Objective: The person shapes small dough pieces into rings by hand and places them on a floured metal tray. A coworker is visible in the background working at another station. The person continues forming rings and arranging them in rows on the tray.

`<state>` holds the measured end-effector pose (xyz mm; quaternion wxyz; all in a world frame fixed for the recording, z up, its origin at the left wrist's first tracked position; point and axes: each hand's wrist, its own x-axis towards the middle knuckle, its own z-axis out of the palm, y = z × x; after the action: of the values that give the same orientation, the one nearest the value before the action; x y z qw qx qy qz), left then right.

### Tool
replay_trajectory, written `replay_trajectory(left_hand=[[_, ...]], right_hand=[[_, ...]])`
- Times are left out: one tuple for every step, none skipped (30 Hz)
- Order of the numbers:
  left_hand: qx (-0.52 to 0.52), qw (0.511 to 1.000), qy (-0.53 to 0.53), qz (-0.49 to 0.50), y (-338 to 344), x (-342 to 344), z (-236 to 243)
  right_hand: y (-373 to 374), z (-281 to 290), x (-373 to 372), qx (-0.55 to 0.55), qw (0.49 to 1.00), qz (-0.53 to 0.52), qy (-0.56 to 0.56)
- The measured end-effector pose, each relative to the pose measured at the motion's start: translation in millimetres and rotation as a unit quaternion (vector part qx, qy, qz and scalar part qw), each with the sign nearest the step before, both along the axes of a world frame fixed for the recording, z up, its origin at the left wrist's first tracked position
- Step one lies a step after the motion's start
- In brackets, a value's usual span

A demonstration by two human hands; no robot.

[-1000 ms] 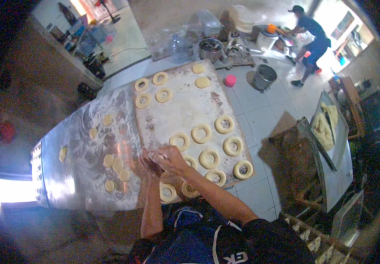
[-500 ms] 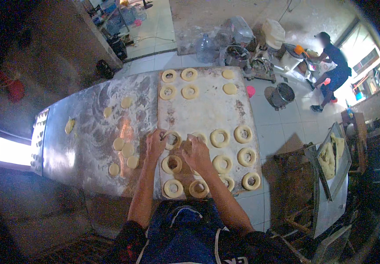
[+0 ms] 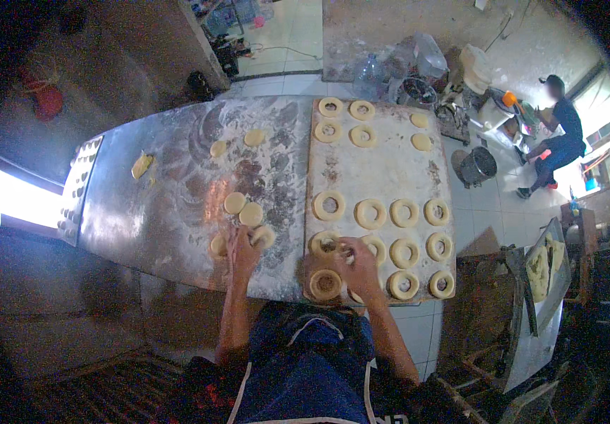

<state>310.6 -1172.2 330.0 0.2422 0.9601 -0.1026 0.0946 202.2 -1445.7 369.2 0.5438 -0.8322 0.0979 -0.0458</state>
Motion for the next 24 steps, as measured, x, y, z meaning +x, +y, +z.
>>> replay_trajectory(left_hand=[[-0.071, 0.994, 0.086, -0.003, -1.8, 1.2, 4.0], [-0.145, 0.978, 0.153, -0.002, -7.3, 0.6, 7.8], [-0.218, 0.954, 0.204, -0.014, -11.7, -0.7, 12.3], [-0.292, 0.935, 0.199, -0.028, -16.1, -2.7, 16.9], [-0.374, 0.901, 0.217, -0.033, -18.1, -6.4, 21.9], [-0.452, 0.860, 0.236, -0.038, -19.7, -11.2, 26.6], [-0.532, 0.804, 0.264, -0.038, -19.0, -15.6, 31.3], [-0.532, 0.801, 0.274, -0.032, -16.3, -18.8, 35.5], [-0.538, 0.790, 0.293, -0.021, -12.4, -21.6, 39.0], [-0.553, 0.771, 0.315, 0.005, -7.9, -23.5, 41.6], [-0.514, 0.803, 0.301, -0.013, -2.9, -24.2, 43.1], [-0.483, 0.827, 0.288, -0.018, 2.5, -24.0, 43.8], [-0.451, 0.849, 0.274, -0.023, 8.1, -22.9, 43.5], [-0.457, 0.848, 0.267, -0.034, 14.0, -22.0, 42.6], [-0.464, 0.846, 0.260, -0.046, 19.0, -21.1, 41.0], [-0.469, 0.839, 0.268, -0.067, 23.5, -19.6, 39.1], [-0.448, 0.856, 0.248, -0.072, 27.2, -18.7, 37.2], [-0.425, 0.867, 0.244, -0.086, 28.9, -18.2, 35.2], [-0.413, 0.879, 0.225, -0.077, 30.7, -17.9, 33.8], [-0.467, 0.850, 0.225, -0.095, 30.7, -18.3, 32.6], [-0.530, 0.817, 0.209, -0.090, 31.2, -18.7, 32.1], [-0.575, 0.785, 0.224, -0.063, 31.7, -19.1, 32.5], [-0.662, 0.709, 0.233, -0.071, 32.6, -19.2, 33.3], [-0.727, 0.628, 0.271, -0.057, 34.8, -19.2, 34.7]], right_hand=[[17.7, -3.7, 8.2, 0.007, 1.000, 0.021, -0.018], [35.6, -6.6, 16.2, 0.029, 0.998, 0.045, -0.032], [53.6, -8.7, 25.0, 0.003, 0.998, 0.058, -0.032], [68.0, -9.2, 35.1, -0.011, 0.997, 0.074, -0.012], [78.6, -7.8, 43.3, 0.001, 0.997, 0.075, -0.027], [87.8, -5.5, 49.7, 0.021, 0.997, 0.074, -0.008], [95.1, -2.8, 55.8, 0.049, 0.996, 0.067, 0.041], [98.3, 0.9, 55.5, 0.128, 0.989, 0.068, 0.030], [102.1, 3.6, 57.4, 0.113, 0.991, 0.066, 0.039], [105.7, 5.7, 57.9, 0.099, 0.992, 0.065, 0.048], [109.8, 6.8, 58.2, 0.097, 0.992, 0.073, 0.042], [114.3, 7.0, 58.7, 0.078, 0.994, 0.061, 0.052], [119.9, 6.0, 60.1, 0.071, 0.995, 0.059, 0.048], [125.7, 4.5, 61.7, 0.064, 0.995, 0.056, 0.043], [132.6, 2.8, 64.0, 0.099, 0.994, 0.046, 0.015], [139.5, 1.3, 66.1, 0.134, 0.990, 0.035, -0.012], [145.8, 0.6, 67.6, 0.168, 0.985, 0.023, -0.039], [149.9, 1.2, 68.8, 0.133, 0.990, 0.028, -0.043], [153.3, 2.8, 69.4, 0.098, 0.993, 0.033, -0.048], [156.4, 5.0, 70.2, 0.069, 0.996, 0.032, -0.046], [158.3, 7.9, 70.8, 0.073, 0.995, 0.054, -0.047], [159.7, 11.0, 71.1, 0.085, 0.993, 0.069, -0.041], [160.4, 13.9, 71.7, 0.098, 0.991, 0.082, -0.034], [160.1, 16.2, 72.4, 0.125, 0.985, 0.112, -0.024]])
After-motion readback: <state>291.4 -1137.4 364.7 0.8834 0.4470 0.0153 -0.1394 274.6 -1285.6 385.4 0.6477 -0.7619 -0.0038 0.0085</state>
